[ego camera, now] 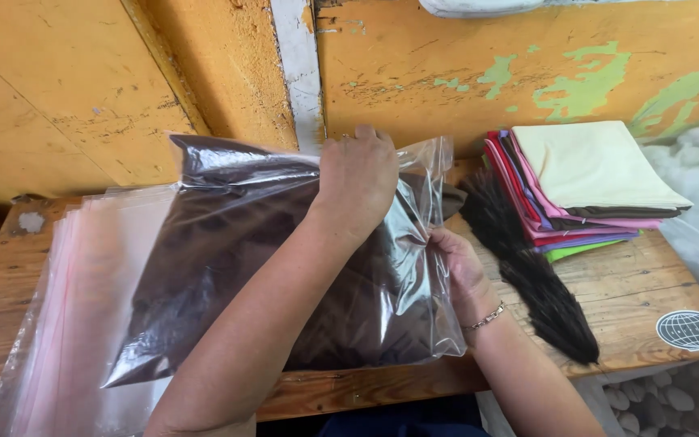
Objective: Folding a brown fabric cushion cover and inserting it into a clear plastic bag for packaging.
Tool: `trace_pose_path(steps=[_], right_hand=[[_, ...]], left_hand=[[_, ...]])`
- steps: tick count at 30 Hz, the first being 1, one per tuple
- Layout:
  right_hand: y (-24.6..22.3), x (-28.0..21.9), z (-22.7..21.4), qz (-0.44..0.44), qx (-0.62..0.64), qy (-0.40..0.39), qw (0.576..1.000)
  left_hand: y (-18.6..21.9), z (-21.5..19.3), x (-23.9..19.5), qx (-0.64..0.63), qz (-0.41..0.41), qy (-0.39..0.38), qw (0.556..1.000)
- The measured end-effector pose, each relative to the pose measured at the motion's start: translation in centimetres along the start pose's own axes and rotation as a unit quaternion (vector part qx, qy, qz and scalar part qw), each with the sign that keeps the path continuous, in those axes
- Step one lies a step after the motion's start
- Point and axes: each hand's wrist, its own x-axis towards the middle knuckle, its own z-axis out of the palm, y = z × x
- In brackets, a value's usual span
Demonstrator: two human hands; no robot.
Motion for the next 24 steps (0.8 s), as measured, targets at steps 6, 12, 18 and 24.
trace_pose_path(steps=[6, 12, 18, 24], right_hand=[[0.9, 0.1, -0.4, -0.015, -0.161, 0.025, 0.987], [-0.1, -1.8, 0.4, -0.045, -0.426, 0.078, 0.9], [-3.3, -4.9, 1.2, -0.098, -0.459, 0.025, 0.883], [-6.2, -2.3, -2.4, 0.002, -0.319, -0.069, 0.945]], left_hand=[[-2.5, 6.8, -2.1, 0.012, -0.026, -0.04, 0.999], [-1.9, 5.2, -3.9, -0.051, -0.033, -0.192, 0.979], [0.1, 3.2, -2.9, -0.093, 0.01, -0.136, 0.986], [0.4, 6.9, -3.8, -0.149, 0.001, -0.233, 0.961]])
